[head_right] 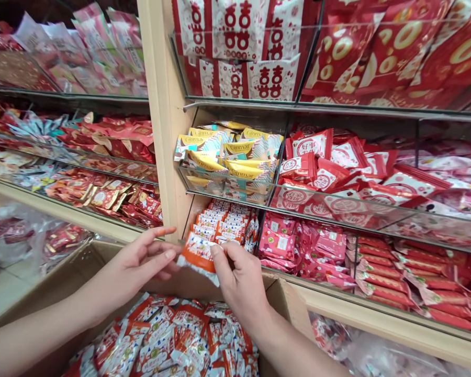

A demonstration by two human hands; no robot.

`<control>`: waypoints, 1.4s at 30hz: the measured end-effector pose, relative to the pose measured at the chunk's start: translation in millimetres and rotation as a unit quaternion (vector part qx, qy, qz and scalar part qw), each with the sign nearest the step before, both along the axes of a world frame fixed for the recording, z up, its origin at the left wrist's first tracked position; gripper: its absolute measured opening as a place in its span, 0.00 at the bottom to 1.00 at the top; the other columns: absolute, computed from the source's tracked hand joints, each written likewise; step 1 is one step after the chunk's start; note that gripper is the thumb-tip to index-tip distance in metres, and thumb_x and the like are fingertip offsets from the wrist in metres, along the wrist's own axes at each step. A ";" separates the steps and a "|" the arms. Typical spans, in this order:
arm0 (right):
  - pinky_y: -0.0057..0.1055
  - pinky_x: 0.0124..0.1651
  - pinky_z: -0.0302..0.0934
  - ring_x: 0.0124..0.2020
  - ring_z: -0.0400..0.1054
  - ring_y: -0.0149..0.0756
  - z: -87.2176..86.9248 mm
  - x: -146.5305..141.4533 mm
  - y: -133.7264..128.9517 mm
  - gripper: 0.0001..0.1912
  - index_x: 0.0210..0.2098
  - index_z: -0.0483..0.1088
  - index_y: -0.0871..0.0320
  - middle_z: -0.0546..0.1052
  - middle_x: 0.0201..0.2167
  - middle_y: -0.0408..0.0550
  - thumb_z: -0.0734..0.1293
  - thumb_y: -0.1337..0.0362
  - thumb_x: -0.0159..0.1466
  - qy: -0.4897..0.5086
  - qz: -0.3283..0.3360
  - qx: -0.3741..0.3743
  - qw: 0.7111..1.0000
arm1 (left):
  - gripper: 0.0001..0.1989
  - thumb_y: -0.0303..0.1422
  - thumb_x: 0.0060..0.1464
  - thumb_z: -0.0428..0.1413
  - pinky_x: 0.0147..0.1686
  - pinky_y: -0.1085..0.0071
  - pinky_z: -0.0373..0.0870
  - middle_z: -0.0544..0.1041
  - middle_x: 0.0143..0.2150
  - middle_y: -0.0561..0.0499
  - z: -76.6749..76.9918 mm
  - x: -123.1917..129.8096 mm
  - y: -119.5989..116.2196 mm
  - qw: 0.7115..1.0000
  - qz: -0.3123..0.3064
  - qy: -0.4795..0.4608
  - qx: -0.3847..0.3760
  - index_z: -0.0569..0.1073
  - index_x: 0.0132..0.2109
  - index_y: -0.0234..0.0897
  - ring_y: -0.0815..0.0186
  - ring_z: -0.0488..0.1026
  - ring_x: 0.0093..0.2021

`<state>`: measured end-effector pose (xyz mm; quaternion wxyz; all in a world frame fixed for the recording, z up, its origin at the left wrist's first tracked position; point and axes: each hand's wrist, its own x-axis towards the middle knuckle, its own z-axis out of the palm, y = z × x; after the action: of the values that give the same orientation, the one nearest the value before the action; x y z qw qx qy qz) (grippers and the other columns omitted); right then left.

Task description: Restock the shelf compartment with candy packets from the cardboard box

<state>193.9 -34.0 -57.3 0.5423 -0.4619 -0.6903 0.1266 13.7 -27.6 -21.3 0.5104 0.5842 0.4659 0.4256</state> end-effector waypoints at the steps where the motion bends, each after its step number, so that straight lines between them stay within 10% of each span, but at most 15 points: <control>1: 0.24 0.25 0.53 0.21 0.55 0.27 0.0 1.0 0.0 0.14 0.23 0.63 0.59 0.62 0.19 0.41 0.57 0.61 0.63 -0.033 -0.022 0.036 0.999 | 0.29 0.42 0.48 0.56 0.33 0.68 0.69 0.73 0.39 0.48 0.0 0.3 -1.5 1.000 0.001 -0.004 -0.022 0.57 0.54 0.38 0.65 0.73 0.33; 6: 0.28 0.38 0.61 0.36 0.65 0.32 -3.6 -4.8 -10.6 0.09 0.37 0.67 0.60 0.73 0.34 0.51 0.56 0.67 0.64 -0.228 0.052 0.165 0.958 | 0.24 0.40 0.53 0.53 0.40 0.67 0.69 0.74 0.43 0.46 -3.0 7.3 -11.7 0.964 -0.126 -0.162 -0.172 0.56 0.55 0.41 0.65 0.74 0.38; 10: 0.36 0.43 0.62 0.42 0.65 0.39 -2.8 -10.6 -18.0 0.12 0.41 0.67 0.60 0.73 0.39 0.54 0.60 0.59 0.62 -0.242 0.124 0.194 0.943 | 0.25 0.27 0.53 0.51 0.45 0.68 0.67 0.75 0.43 0.47 -4.3 10.1 -12.0 0.957 -0.083 -0.223 -0.167 0.56 0.57 0.39 0.65 0.73 0.43; 15: 0.33 0.41 0.64 0.40 0.66 0.34 -2.5 -8.2 -8.2 0.10 0.43 0.64 0.58 0.71 0.39 0.51 0.59 0.64 0.63 -0.016 0.100 0.054 0.993 | 0.36 0.30 0.50 0.54 0.46 0.64 0.64 0.73 0.48 0.49 0.6 3.7 -8.2 0.974 -0.108 -0.144 -0.135 0.46 0.62 0.47 0.62 0.72 0.44; 19: 0.28 0.33 0.65 0.34 0.67 0.30 -4.1 -8.7 1.0 0.20 0.50 0.60 0.57 0.71 0.39 0.50 0.62 0.59 0.59 0.125 0.172 -0.092 0.973 | 0.40 0.34 0.50 0.54 0.45 0.65 0.62 0.72 0.47 0.50 -0.1 -0.3 -8.2 0.979 -0.173 -0.049 -0.093 0.39 0.63 0.48 0.65 0.70 0.41; 25: 0.26 0.30 0.60 0.26 0.64 0.28 -0.3 -5.1 2.0 0.10 0.30 0.69 0.61 0.71 0.25 0.44 0.65 0.59 0.55 0.101 0.223 -0.202 0.948 | 0.42 0.33 0.46 0.56 0.35 0.71 0.62 0.70 0.35 0.54 -5.3 -5.0 -0.4 0.971 -0.218 0.076 -0.051 0.42 0.63 0.43 0.69 0.66 0.32; 31: 0.23 0.28 0.55 0.24 0.59 0.25 2.1 -3.6 -5.4 0.10 0.34 0.69 0.60 0.69 0.24 0.40 0.67 0.61 0.54 0.005 0.264 -0.241 0.934 | 0.42 0.35 0.48 0.55 0.28 0.73 0.62 0.68 0.28 0.57 -11.3 -8.5 -0.9 0.949 -0.227 0.219 -0.009 0.38 0.63 0.46 0.68 0.65 0.27; 37: 0.24 0.26 0.54 0.24 0.61 0.29 33.5 46.4 14.4 0.11 0.32 0.67 0.60 0.70 0.24 0.43 0.62 0.58 0.58 -0.115 0.030 -0.099 0.988 | 0.35 0.36 0.50 0.50 0.34 0.69 0.65 0.69 0.43 0.48 -15.3 -9.2 4.5 0.960 -0.153 0.226 0.064 0.44 0.63 0.41 0.67 0.67 0.32; 42: 0.29 0.33 0.58 0.32 0.68 0.37 40.3 79.6 38.0 0.18 0.48 0.63 0.62 0.74 0.33 0.51 0.59 0.66 0.58 -0.341 -0.170 -0.050 0.923 | 0.20 0.36 0.50 0.50 0.33 0.70 0.66 0.73 0.41 0.50 -20.1 -7.6 4.2 0.937 -0.161 0.291 0.106 0.67 0.52 0.43 0.66 0.69 0.32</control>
<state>273.5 4.0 -17.0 0.2633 -0.6143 -0.7373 -0.0985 6.1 -23.4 -41.4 0.3490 0.8008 0.4456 0.1960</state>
